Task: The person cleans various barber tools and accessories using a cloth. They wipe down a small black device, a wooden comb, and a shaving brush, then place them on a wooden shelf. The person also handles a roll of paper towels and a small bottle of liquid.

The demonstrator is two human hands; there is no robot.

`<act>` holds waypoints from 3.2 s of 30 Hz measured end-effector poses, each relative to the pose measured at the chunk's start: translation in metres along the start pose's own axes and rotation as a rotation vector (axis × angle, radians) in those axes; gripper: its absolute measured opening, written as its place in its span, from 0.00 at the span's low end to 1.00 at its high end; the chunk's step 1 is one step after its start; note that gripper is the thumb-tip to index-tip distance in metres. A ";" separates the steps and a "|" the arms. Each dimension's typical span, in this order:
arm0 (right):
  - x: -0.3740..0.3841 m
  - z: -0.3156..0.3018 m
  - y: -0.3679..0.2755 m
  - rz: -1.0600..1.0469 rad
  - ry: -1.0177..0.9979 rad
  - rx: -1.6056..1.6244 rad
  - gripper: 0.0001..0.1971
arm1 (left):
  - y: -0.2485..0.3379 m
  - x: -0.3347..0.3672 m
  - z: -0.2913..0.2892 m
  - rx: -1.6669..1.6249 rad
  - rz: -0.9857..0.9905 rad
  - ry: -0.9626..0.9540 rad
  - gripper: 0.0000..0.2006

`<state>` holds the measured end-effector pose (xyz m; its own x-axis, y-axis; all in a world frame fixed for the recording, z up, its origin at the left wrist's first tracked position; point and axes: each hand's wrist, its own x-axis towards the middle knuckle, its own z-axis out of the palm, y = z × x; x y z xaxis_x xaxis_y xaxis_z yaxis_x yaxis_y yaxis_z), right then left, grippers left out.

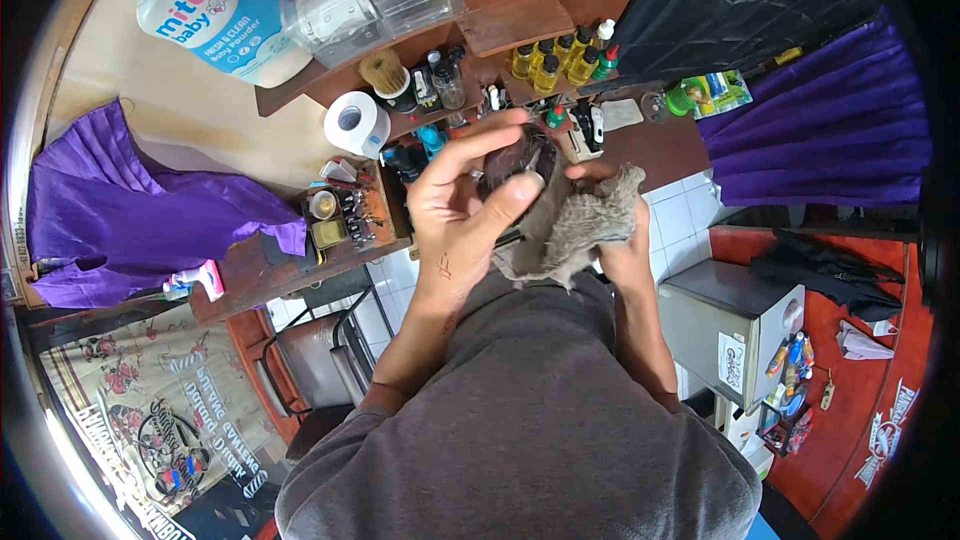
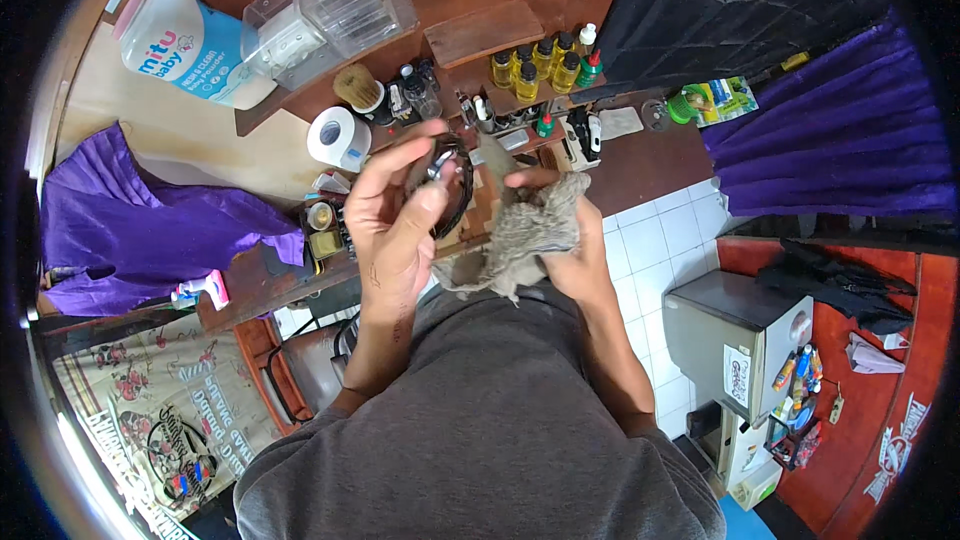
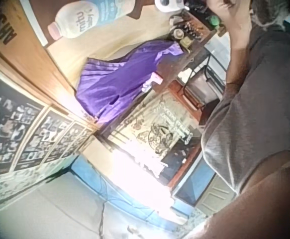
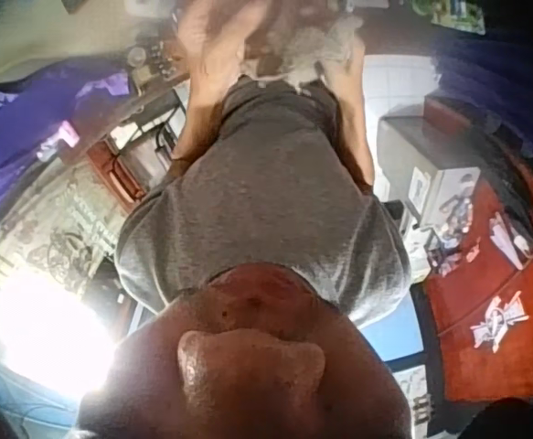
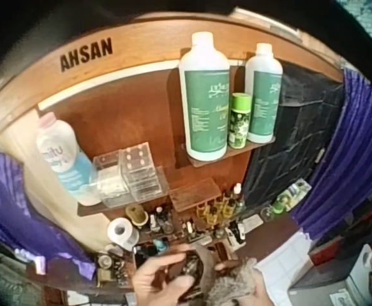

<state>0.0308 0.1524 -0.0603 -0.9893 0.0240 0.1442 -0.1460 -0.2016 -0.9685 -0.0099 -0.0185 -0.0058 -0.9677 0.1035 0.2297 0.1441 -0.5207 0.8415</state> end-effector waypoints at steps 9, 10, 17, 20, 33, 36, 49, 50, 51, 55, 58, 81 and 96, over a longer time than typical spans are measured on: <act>0.000 0.019 0.006 0.148 0.075 0.406 0.20 | -0.014 0.007 0.011 0.412 0.262 -0.145 0.30; 0.002 0.020 0.002 0.175 0.084 0.390 0.22 | -0.018 0.006 0.010 0.440 0.261 -0.094 0.27; 0.004 0.014 -0.001 0.184 0.041 0.496 0.28 | -0.015 0.013 0.005 0.974 0.409 -0.151 0.25; 0.007 0.012 0.005 0.174 0.045 0.447 0.30 | -0.020 0.009 0.004 0.842 0.193 -0.093 0.27; 0.033 -0.007 -0.005 -0.117 -0.019 -0.286 0.21 | -0.054 0.019 -0.019 0.531 -0.289 -0.163 0.17; 0.035 -0.007 -0.012 -0.098 0.100 -0.466 0.16 | -0.049 0.025 -0.016 0.060 -0.485 -0.062 0.15; 0.041 -0.055 0.009 -0.008 0.440 -0.169 0.15 | -0.076 0.102 -0.027 0.067 -0.240 0.342 0.12; 0.042 -0.058 0.005 0.012 0.466 -0.163 0.13 | -0.078 0.114 -0.031 0.162 -0.216 0.334 0.14; 0.042 -0.062 0.005 0.019 0.482 -0.158 0.13 | -0.083 0.128 -0.037 0.255 -0.191 0.321 0.15; 0.039 -0.069 0.011 0.040 0.491 -0.148 0.12 | -0.110 0.167 -0.060 0.592 -0.008 0.214 0.14; 0.036 -0.068 0.016 0.067 0.469 -0.113 0.12 | -0.131 0.184 -0.060 0.868 0.147 0.315 0.16; 0.005 -0.101 0.029 0.140 0.648 -0.163 0.13 | -0.130 0.154 -0.041 1.420 0.512 0.232 0.20; -0.028 -0.169 0.048 -0.151 0.642 0.614 0.36 | -0.152 0.131 -0.023 1.637 0.348 0.188 0.43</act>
<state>0.0510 0.3072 -0.1451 -0.7992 0.5982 -0.0582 -0.4285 -0.6350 -0.6428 -0.1628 0.0551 -0.1151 -0.8381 0.0231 0.5450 0.2725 0.8833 0.3816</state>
